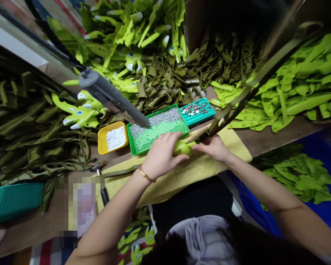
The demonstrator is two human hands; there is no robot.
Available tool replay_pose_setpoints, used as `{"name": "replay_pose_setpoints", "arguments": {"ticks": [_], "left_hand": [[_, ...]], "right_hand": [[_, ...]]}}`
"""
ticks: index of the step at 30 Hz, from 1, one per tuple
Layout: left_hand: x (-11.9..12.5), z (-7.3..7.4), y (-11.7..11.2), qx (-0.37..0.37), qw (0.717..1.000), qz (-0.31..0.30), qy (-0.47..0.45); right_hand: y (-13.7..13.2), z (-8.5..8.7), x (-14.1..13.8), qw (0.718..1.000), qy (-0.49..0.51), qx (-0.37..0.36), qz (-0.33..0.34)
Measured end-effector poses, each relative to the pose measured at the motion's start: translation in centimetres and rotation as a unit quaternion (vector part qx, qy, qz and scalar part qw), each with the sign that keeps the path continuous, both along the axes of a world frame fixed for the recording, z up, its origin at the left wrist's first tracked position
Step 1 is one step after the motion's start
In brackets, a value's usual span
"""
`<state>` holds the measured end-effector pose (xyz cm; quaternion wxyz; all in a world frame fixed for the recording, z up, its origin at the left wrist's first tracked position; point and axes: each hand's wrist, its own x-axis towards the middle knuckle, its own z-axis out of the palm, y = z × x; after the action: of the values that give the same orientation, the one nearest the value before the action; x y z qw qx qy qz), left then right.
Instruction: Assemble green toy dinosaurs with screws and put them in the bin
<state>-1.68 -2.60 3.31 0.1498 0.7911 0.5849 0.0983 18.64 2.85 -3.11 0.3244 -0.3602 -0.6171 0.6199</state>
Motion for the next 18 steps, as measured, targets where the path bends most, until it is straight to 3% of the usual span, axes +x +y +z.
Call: {"name": "replay_pose_setpoints", "arguments": {"ticks": [3, 4, 7, 8, 10, 12, 15, 18], "left_hand": [[-0.3, 1.1, 0.6, -0.051, 0.992, -0.053, 0.101], [-0.3, 1.4, 0.9, -0.074, 0.989, -0.055, 0.113], [-0.3, 1.7, 1.9, -0.104, 0.986, -0.069, 0.108], [-0.3, 1.7, 2.1, -0.104, 0.986, -0.077, 0.104], [-0.5, 1.7, 2.4, -0.108, 0.987, -0.078, 0.095], [-0.7, 1.6, 2.3, -0.114, 0.988, -0.065, 0.084], [-1.0, 1.4, 2.0, -0.108, 0.990, -0.050, 0.069], [-1.0, 1.2, 1.8, -0.087, 0.993, -0.042, 0.065]], "right_hand": [[3.7, 1.4, 0.8, 0.997, -0.051, 0.034, 0.047], [5.8, 1.9, 1.0, 0.996, -0.074, 0.048, 0.029], [13.5, 2.2, 0.5, 0.974, -0.151, 0.116, -0.125], [15.8, 2.0, 0.0, 0.936, -0.257, 0.173, -0.167], [19.2, 1.4, -1.3, 0.874, -0.400, 0.214, -0.176], [20.9, 0.8, -2.4, 0.847, -0.458, 0.216, -0.161], [21.2, 0.9, -2.2, 0.855, -0.442, 0.216, -0.162], [19.8, 2.0, 1.1, 0.920, -0.295, 0.153, -0.210]]}}
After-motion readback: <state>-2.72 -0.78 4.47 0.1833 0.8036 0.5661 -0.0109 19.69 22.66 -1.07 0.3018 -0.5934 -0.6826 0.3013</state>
